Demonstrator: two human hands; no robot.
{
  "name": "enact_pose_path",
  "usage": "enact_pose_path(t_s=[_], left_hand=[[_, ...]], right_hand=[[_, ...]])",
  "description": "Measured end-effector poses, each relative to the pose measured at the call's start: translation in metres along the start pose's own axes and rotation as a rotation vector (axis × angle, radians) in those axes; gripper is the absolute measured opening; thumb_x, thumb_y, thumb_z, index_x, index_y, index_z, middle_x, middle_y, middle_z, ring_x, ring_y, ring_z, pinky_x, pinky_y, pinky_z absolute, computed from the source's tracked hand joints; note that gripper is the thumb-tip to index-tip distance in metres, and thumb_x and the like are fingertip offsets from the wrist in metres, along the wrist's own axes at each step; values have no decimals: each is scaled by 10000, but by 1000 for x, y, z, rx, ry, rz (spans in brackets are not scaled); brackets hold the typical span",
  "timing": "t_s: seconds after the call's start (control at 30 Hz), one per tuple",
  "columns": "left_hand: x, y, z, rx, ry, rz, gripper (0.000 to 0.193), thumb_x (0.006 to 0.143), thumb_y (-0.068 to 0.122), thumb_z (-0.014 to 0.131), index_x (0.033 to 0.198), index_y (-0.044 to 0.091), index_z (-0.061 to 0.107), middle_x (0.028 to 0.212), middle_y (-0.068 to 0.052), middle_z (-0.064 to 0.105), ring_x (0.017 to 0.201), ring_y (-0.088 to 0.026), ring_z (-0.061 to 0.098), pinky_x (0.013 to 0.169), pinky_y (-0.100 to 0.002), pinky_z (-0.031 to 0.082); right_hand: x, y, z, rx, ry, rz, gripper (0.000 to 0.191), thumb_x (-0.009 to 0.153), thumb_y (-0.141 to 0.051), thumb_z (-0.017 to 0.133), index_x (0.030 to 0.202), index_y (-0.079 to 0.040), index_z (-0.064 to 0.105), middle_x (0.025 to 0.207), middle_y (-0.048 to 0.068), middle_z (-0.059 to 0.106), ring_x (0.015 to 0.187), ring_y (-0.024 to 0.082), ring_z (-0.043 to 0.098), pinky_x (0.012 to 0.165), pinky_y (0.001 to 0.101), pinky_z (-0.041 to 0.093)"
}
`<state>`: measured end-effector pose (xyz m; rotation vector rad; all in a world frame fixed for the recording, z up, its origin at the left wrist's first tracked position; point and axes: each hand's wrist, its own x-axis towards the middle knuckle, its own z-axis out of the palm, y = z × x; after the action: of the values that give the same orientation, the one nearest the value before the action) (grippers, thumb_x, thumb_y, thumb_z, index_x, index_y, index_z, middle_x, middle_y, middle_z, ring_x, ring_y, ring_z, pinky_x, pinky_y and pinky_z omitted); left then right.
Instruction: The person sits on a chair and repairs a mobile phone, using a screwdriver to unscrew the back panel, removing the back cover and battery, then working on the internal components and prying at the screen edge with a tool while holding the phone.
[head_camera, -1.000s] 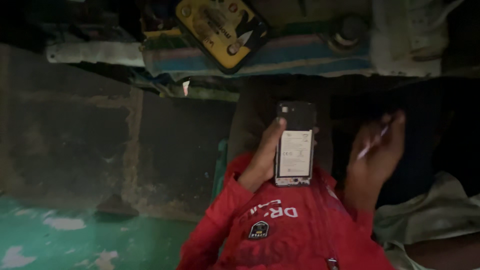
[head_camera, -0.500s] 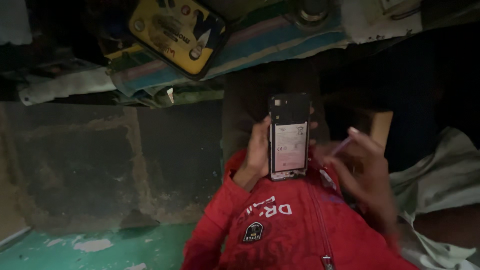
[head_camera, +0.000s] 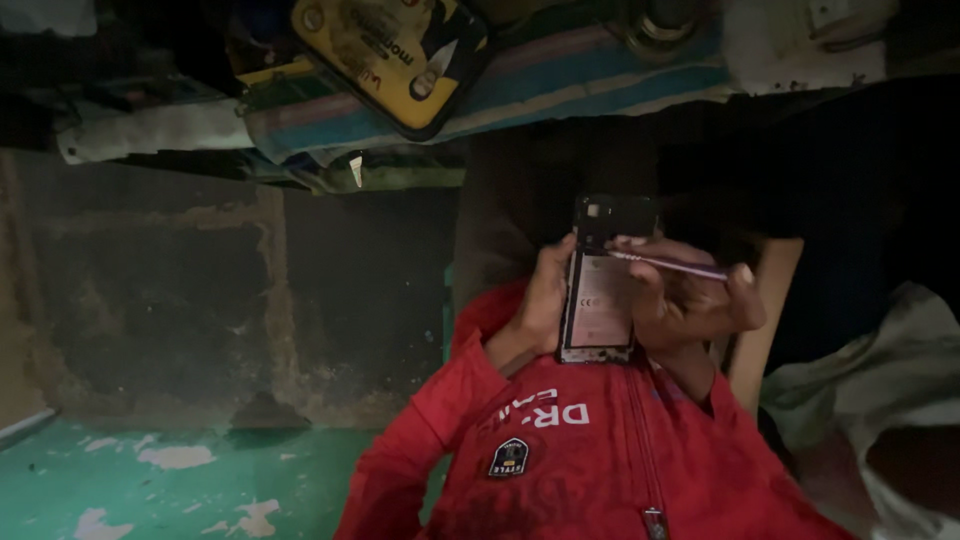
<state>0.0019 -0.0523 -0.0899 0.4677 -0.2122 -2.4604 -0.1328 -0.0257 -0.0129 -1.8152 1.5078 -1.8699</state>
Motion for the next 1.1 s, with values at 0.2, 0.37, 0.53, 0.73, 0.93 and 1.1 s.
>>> enact_pose_path(t_s=[0.2, 0.37, 0.53, 0.73, 0.93, 1.1], left_hand=[[-2, 4, 11, -21, 96, -50, 460, 1150, 421, 298, 1301, 79, 566, 1171, -77, 664, 1031, -164, 688, 903, -312, 602], [-4, 6, 13, 166, 33, 5, 469, 1140, 460, 261, 1302, 104, 520, 1158, -94, 660, 1036, -178, 696, 882, -329, 613], [-2, 4, 12, 127, 2, 3, 504, 1180, 467, 256, 1353, 71, 516, 1179, -114, 649, 1036, -193, 686, 887, -336, 608], [-2, 6, 16, 185, 34, -11, 497, 1152, 461, 268, 1352, 71, 502, 1210, -129, 630, 1064, -202, 685, 903, -342, 611], [0, 4, 18, 218, 78, -40, 497, 1139, 459, 291, 1388, 85, 502, 1223, -128, 625, 1068, -201, 667, 909, -339, 581], [-3, 6, 19, 361, 135, -76, 636, 1129, 554, 289, 1341, 16, 555, 1195, -200, 658, 1061, -270, 667, 912, -389, 564]], right_hand=[[5, -1, 3, 23, -49, -39, 727, 1010, 20, 636, 1474, -262, 152, 1056, 270, 676, 905, 346, 759, 821, 459, 688], [4, 3, 3, 29, -42, -52, 734, 1010, 48, 621, 1480, -247, 140, 1054, 275, 674, 910, 352, 764, 837, 473, 696], [2, 5, -2, 55, -76, -52, 748, 999, 57, 602, 1475, -284, 136, 1063, 273, 662, 911, 347, 759, 846, 476, 698], [-1, 7, -2, 61, -89, -89, 749, 1017, 56, 624, 1463, -282, 126, 1081, 283, 651, 908, 349, 753, 829, 456, 690], [-6, 8, -7, -23, 5, 20, 762, 1037, 13, 641, 1502, -298, 124, 1077, 242, 688, 882, 310, 772, 795, 422, 697], [3, 20, 5, 252, -78, -107, 445, 1009, -45, 542, 1431, -144, 441, 1021, 285, 700, 872, 346, 762, 727, 444, 661]])
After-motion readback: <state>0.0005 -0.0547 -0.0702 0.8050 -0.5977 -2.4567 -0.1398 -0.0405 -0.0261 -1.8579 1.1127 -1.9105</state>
